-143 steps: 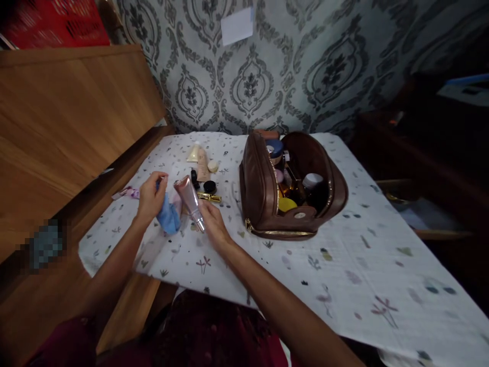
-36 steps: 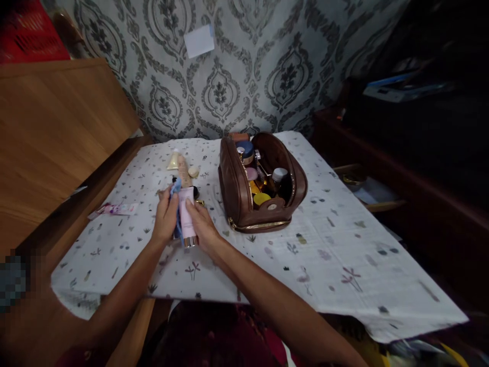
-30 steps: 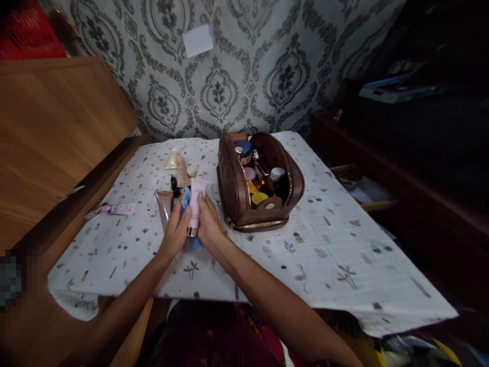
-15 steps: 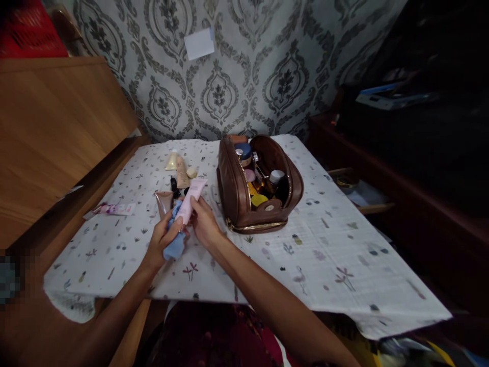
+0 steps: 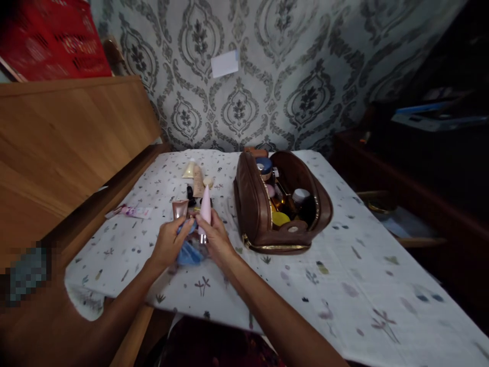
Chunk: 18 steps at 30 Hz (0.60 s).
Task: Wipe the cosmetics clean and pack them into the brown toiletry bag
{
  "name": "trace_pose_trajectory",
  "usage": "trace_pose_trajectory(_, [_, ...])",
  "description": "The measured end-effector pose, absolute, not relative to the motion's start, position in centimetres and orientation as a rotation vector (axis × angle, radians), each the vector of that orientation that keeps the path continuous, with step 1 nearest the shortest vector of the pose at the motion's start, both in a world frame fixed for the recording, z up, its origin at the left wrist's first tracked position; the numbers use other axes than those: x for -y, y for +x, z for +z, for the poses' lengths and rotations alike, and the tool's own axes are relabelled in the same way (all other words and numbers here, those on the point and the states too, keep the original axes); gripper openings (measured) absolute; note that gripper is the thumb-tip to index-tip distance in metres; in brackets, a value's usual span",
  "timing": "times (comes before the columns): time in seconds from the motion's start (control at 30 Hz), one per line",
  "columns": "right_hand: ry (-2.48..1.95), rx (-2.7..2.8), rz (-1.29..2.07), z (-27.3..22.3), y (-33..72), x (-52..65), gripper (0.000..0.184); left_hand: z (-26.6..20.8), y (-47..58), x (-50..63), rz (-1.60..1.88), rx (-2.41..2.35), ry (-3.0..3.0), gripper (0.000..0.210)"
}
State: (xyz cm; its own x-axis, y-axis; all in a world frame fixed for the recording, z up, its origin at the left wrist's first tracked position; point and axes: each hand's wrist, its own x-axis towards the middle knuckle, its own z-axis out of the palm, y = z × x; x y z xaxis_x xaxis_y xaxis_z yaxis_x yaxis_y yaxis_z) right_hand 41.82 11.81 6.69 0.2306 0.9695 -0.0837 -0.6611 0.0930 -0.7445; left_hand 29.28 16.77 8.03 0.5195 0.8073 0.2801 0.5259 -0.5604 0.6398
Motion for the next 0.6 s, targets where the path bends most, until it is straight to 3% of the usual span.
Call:
trace_pose_trajectory(0.2, [-0.925, 0.492, 1.249, 5.8, 42.0, -12.1, 0.051, 7.7, 28.6, -18.9, 0.705, -1.186, 2.77, 0.029])
trace_pose_trajectory(0.4, [-1.027, 0.623, 1.236, 5.6, 42.0, -12.1, 0.068, 7.6, 26.6, -19.4, 0.352, -1.095, 3.01, 0.05])
trace_pose_trajectory(0.6, [-1.209, 0.89, 1.002, 6.1, 41.8, -11.7, 0.064, 8.5, 25.8, -21.5, 0.269, -1.333, 3.054, 0.033])
